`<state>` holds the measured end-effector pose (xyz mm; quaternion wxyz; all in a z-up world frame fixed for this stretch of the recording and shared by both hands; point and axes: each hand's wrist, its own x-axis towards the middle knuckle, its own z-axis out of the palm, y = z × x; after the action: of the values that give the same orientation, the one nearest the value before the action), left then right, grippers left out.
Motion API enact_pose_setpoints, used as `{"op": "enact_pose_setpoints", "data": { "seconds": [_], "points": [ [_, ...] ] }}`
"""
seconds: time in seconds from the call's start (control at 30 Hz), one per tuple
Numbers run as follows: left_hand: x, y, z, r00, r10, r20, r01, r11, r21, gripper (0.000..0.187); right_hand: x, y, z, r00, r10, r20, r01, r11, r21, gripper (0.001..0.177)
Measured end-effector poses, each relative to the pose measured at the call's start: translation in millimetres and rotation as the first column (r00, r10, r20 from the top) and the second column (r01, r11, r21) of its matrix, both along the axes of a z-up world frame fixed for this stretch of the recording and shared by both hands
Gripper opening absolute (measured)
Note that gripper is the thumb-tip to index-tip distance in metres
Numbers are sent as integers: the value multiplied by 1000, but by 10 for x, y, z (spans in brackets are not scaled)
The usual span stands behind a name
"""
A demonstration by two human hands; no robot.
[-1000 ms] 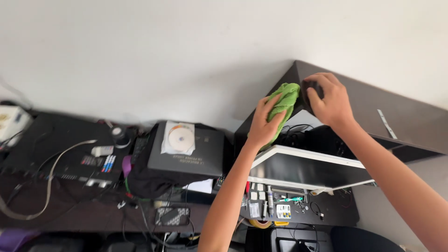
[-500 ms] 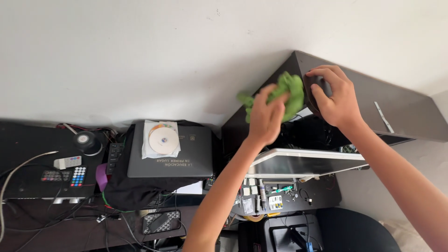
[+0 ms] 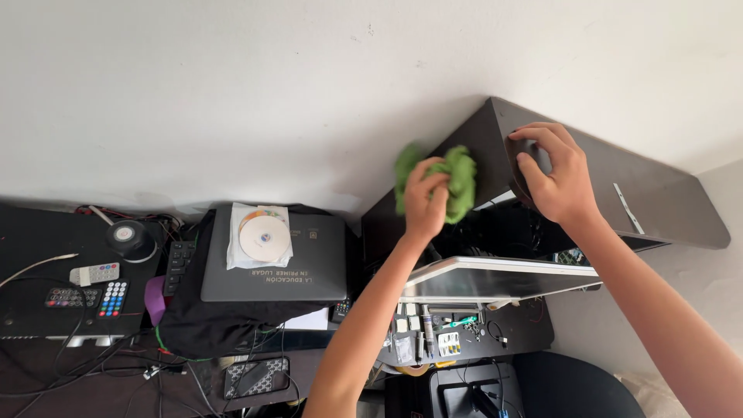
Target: Cleaning a desk and computer monitor with a green cloth.
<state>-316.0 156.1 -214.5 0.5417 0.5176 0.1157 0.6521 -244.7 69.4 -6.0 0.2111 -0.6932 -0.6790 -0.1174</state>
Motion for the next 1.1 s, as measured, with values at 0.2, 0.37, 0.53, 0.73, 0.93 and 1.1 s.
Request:
{"op": "enact_pose_setpoints", "data": {
  "seconds": [0.2,0.37,0.53,0.73,0.93,1.1],
  "points": [
    [-381,-73,402,994,107,11,-103,921,374,12,10,42,13,1000,23,12,-23,1000,2,30],
    [-405,-138,483,974,222,35,-222,923,314,23,-15,-2,-64,999,33,3,-33,999,15,30],
    [-330,-234,620,969,243,-40,-226,944,241,34,-37,8,7,1000,13,3,-13,1000,19,29],
    [-444,-151,404,949,206,-237,-145,957,253,44,-35,-6,-24,1000,5,-25,-5,1000,8,29],
    [-505,-163,857,952,145,-271,-79,968,240,46,-16,0,-17,1000,3,-23,-3,1000,18,29],
    [-594,-91,259,905,224,-362,-98,937,335,39,-54,-2,-35,999,-3,-35,4,1000,14,29]
  ]
}}
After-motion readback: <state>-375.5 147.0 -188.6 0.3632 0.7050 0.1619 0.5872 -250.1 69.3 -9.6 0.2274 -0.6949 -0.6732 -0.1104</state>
